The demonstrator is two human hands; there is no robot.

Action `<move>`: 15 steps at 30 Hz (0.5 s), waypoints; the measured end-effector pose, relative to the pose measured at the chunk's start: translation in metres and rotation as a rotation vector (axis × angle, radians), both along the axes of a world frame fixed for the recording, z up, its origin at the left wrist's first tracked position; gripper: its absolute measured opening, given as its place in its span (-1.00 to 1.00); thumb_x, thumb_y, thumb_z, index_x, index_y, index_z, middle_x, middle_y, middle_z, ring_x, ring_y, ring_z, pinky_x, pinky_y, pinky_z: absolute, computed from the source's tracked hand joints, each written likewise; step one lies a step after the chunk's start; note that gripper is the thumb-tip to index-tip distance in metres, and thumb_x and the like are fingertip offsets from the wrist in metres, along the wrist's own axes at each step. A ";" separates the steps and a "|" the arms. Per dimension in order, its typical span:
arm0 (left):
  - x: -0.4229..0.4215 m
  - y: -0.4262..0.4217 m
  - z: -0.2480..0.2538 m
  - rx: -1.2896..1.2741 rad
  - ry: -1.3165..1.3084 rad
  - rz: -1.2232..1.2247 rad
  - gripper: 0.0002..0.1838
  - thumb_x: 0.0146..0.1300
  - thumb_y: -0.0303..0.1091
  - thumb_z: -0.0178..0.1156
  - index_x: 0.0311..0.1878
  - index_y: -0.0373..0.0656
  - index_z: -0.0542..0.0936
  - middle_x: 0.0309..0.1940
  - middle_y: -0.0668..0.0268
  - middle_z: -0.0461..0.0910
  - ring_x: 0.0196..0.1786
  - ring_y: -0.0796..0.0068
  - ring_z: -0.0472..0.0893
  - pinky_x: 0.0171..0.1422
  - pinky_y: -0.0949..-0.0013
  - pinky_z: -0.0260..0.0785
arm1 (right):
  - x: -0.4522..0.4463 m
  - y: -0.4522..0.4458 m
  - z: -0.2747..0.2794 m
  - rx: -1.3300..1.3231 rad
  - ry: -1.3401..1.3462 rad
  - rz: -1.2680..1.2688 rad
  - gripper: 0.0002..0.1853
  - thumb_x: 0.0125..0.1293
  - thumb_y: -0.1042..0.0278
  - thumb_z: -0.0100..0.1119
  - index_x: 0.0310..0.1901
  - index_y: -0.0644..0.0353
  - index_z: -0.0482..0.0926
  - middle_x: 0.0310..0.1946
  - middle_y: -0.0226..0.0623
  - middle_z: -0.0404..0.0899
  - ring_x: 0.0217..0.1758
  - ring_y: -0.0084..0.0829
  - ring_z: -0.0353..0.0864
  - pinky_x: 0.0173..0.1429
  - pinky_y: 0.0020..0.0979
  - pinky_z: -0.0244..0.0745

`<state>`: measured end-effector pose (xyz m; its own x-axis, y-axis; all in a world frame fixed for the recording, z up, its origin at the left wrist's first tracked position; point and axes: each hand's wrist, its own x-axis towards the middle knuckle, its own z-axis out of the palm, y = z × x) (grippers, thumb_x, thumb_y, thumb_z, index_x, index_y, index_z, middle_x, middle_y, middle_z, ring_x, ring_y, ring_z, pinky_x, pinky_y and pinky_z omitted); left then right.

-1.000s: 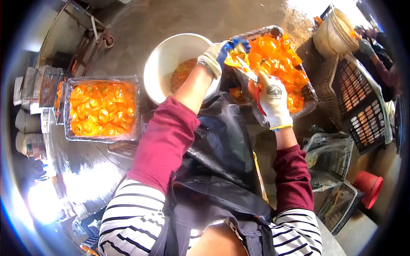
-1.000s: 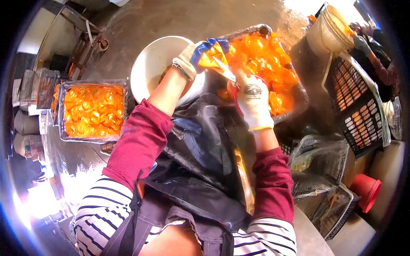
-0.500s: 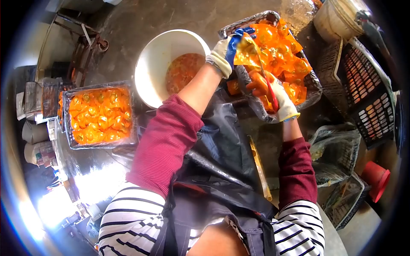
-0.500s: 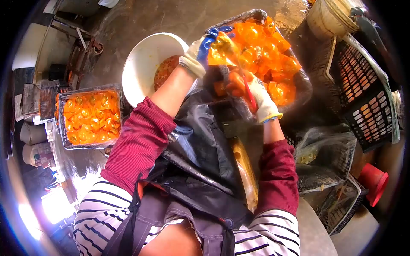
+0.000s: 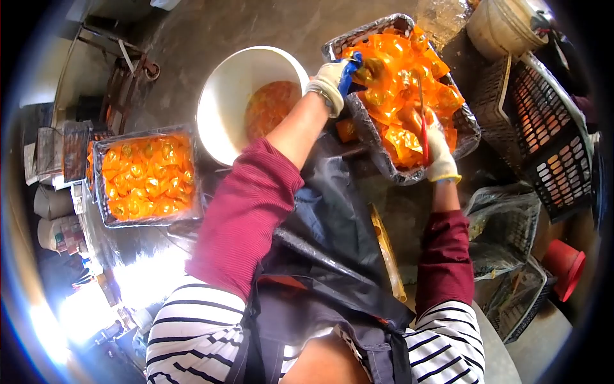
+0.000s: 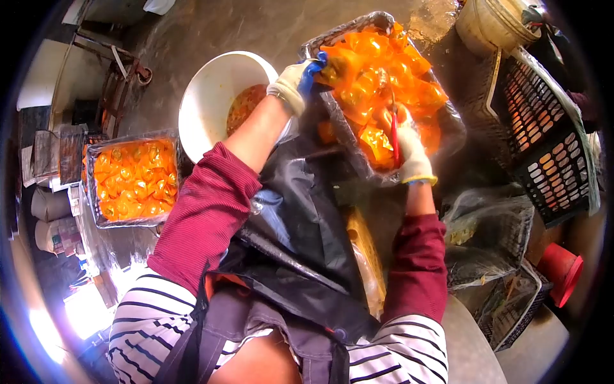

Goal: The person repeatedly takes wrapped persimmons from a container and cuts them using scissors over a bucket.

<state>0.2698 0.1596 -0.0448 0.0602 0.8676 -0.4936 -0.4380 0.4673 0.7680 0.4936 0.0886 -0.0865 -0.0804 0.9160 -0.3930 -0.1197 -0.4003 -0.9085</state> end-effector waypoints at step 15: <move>0.045 -0.006 -0.017 0.333 0.947 0.021 -0.53 0.32 0.04 -0.02 -0.27 -0.21 0.65 -0.30 0.13 0.65 -0.18 0.18 0.62 -0.10 0.27 0.38 | -0.049 -0.026 -0.019 -0.121 0.163 0.046 -0.68 0.31 0.17 0.10 0.00 0.17 0.45 -0.30 -0.31 0.58 -0.31 -0.48 0.55 -0.25 -0.51 0.44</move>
